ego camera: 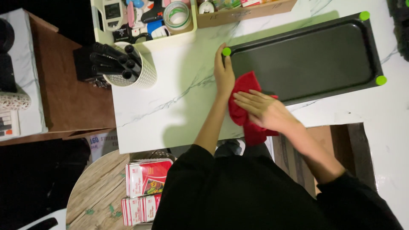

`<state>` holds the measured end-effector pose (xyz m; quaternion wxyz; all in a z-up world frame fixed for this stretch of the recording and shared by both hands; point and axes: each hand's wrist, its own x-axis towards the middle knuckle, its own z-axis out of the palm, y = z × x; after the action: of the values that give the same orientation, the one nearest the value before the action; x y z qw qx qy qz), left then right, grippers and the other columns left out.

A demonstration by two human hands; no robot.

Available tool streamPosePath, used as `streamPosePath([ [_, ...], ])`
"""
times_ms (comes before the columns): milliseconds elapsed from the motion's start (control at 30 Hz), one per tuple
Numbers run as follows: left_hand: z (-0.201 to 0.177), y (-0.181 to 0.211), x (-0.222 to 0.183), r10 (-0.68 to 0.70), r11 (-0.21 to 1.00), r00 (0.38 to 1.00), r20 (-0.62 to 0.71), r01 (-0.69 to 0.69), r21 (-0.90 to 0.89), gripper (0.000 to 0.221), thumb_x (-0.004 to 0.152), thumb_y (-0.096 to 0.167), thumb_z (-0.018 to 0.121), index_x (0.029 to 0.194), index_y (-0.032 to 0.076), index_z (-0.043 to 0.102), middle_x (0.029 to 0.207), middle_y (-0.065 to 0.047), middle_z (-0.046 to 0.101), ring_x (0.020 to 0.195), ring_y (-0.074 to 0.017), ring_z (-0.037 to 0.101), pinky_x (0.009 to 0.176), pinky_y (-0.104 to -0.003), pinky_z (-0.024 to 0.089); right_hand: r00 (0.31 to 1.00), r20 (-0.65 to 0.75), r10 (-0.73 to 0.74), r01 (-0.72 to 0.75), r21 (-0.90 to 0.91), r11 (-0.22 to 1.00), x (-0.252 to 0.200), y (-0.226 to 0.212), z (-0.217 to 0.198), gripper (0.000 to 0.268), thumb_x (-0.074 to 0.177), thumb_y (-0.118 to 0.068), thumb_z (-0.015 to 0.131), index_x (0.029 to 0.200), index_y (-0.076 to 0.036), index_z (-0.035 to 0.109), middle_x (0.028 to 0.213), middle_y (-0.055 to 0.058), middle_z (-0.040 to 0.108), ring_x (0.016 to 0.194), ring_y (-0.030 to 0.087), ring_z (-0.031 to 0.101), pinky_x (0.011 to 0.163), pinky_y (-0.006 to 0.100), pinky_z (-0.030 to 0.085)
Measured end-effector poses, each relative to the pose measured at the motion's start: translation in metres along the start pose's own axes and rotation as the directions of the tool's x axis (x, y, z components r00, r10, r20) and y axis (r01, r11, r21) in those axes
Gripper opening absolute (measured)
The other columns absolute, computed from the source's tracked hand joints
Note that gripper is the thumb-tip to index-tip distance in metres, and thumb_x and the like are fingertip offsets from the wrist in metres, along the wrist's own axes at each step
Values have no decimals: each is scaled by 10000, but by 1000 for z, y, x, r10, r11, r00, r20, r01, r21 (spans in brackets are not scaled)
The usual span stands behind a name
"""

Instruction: Cleaning and organizing black plastic trays and pipes using a red cloth on a workspace.

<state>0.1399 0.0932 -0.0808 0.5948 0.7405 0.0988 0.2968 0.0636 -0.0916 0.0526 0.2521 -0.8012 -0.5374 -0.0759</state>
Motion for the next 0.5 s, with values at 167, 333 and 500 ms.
streamPosePath([
  [167, -8, -7, 14, 24, 1000, 998, 52, -25, 11, 372, 1072, 41, 487, 1441, 55, 533, 1452, -150, 604, 1378, -306, 567, 1178, -376, 420, 999, 23, -23, 19, 148, 989, 9, 3, -7, 582, 788, -32, 673, 1366, 16, 629, 1448, 161, 611, 1358, 317, 574, 1179, 440, 425],
  [333, -12, -4, 17, 29, 1000, 995, 100, -28, -7, 375, 1090, 82, 477, 1461, 65, 531, 1459, -125, 596, 1369, -273, 565, 1180, -355, 416, 994, 111, -15, -23, 335, 942, 1, 24, -1, 541, 842, -20, 671, 1381, -49, 624, 1451, 73, 635, 1355, 251, 584, 1223, 422, 420],
  [500, -8, -52, 17, -57, 846, 981, 184, 145, -512, 558, 1190, 415, 278, 1510, 30, 525, 1488, -124, 560, 1401, -258, 493, 1249, -364, 327, 989, 141, -49, 0, 330, 944, 21, 38, 16, 620, 811, 17, 621, 1420, -102, 609, 1500, 102, 604, 1432, 255, 527, 1268, 572, 266],
])
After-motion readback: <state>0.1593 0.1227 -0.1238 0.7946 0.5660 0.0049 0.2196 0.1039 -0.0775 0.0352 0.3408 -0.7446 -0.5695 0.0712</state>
